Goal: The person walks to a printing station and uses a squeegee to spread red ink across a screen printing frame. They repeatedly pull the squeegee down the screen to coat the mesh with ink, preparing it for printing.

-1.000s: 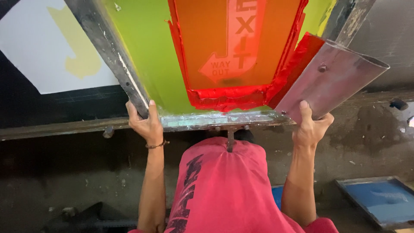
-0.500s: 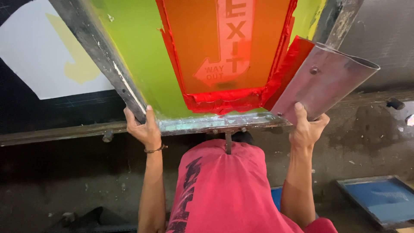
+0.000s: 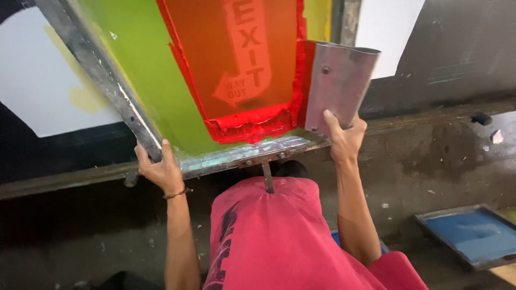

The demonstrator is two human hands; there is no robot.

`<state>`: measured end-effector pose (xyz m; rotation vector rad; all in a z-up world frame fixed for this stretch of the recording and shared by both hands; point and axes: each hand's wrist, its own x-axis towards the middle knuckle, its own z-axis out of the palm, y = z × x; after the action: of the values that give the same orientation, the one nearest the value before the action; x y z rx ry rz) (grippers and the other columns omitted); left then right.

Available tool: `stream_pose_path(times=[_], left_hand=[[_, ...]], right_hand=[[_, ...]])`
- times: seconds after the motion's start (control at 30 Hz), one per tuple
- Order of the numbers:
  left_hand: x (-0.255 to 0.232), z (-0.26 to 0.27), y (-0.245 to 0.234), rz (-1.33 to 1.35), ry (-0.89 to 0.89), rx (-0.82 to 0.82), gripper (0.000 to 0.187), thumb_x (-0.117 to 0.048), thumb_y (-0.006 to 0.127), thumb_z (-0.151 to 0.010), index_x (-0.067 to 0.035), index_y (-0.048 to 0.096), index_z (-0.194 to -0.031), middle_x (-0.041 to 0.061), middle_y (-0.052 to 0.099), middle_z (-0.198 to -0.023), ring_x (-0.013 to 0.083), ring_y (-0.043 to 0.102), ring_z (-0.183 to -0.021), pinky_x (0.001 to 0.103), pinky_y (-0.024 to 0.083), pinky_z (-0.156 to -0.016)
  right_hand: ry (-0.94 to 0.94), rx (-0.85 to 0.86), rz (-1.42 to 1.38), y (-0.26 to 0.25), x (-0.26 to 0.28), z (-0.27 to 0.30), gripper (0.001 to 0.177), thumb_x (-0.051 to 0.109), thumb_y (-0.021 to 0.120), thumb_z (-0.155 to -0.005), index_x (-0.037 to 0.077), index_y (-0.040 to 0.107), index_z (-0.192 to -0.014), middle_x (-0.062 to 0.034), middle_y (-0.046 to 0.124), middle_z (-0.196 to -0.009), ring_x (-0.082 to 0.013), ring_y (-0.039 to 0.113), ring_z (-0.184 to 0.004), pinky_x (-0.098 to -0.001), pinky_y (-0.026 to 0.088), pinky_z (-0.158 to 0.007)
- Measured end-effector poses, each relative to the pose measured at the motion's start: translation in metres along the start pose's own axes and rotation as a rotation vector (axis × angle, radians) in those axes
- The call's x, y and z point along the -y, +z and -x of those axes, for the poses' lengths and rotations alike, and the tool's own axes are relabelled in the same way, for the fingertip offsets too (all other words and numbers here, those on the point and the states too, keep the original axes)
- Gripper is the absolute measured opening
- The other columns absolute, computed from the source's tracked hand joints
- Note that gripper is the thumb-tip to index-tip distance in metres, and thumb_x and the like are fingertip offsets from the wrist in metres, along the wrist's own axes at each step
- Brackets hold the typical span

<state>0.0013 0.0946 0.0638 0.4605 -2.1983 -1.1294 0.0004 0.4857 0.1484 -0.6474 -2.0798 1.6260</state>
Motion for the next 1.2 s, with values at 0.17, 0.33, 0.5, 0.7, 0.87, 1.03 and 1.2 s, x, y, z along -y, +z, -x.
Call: stream_pose_path(times=[0.17,0.33,0.5,0.7,0.87,1.03,1.2], left_hand=[[0.051,-0.053,-0.018,0.05,0.024,0.054,0.049,-0.005,0.083,-0.087,0.016,0.066,-0.127,0.041,0.062,-0.121,0.0495,0.06,-0.12,0.052,0.047,-0.101],[0.105,-0.103,-0.058,0.072,0.034,0.057,0.048,-0.005,0.084,-0.087,0.018,0.066,-0.125,0.044,0.061,-0.121,0.0506,0.056,-0.123,0.054,0.045,-0.102],[0.146,-0.143,-0.1,0.023,0.03,0.072,0.05,-0.006,0.085,-0.085,0.018,0.066,-0.125,0.041,0.063,-0.116,0.0502,0.062,-0.115,0.051,0.05,-0.096],[0.176,-0.176,-0.127,0.056,0.031,0.115,0.045,-0.005,0.083,-0.086,0.015,0.068,-0.123,0.036,0.066,-0.115,0.0444,0.065,-0.114,0.049,0.051,-0.093],[0.209,-0.175,-0.14,0.056,0.027,0.138,0.045,-0.006,0.082,-0.087,0.016,0.068,-0.123,0.039,0.064,-0.112,0.0508,0.064,-0.11,0.051,0.051,-0.091],[0.224,-0.175,-0.139,0.081,-0.014,0.159,0.041,-0.006,0.08,-0.089,0.012,0.07,-0.124,0.036,0.066,-0.114,0.0455,0.066,-0.11,0.051,0.052,-0.089],[0.222,-0.177,-0.129,0.044,-0.018,0.14,0.044,-0.007,0.082,-0.086,0.012,0.07,-0.123,0.035,0.067,-0.111,0.0446,0.065,-0.112,0.048,0.052,-0.09]], right_hand=[[-0.017,0.015,-0.009,0.062,0.009,0.023,0.016,0.01,0.084,-0.089,0.012,0.071,-0.08,0.0006,0.061,-0.066,-0.006,0.046,-0.067,-0.0279,0.043,-0.068],[-0.015,0.026,-0.035,0.133,0.025,0.066,0.013,0.015,0.084,-0.089,0.01,0.071,-0.09,0.0008,0.065,-0.077,-0.0066,0.049,-0.079,-0.0312,0.046,-0.076],[0.109,-0.01,-0.047,0.19,0.032,0.114,0.02,0.015,0.086,-0.086,0.015,0.068,-0.075,0.0056,0.06,-0.065,-0.002,0.045,-0.062,-0.0213,0.037,-0.059],[0.129,-0.015,-0.05,0.232,0.045,0.153,0.019,0.017,0.087,-0.085,0.015,0.069,-0.077,0.0056,0.062,-0.066,-0.0019,0.044,-0.065,-0.0223,0.037,-0.059],[0.163,-0.024,-0.003,0.248,0.054,0.17,0.027,0.019,0.087,-0.084,0.019,0.065,-0.069,0.0082,0.056,-0.06,-0.0011,0.041,-0.057,-0.0205,0.032,-0.055],[0.169,-0.024,0.001,0.254,0.067,0.176,0.027,0.018,0.085,-0.084,0.018,0.063,-0.069,0.008,0.053,-0.061,-0.0028,0.04,-0.058,-0.0219,0.031,-0.056],[0.208,-0.03,-0.043,0.255,0.066,0.174,0.026,0.019,0.086,-0.084,0.02,0.066,-0.068,0.0096,0.055,-0.057,0.0002,0.038,-0.055,-0.0177,0.028,-0.053]])
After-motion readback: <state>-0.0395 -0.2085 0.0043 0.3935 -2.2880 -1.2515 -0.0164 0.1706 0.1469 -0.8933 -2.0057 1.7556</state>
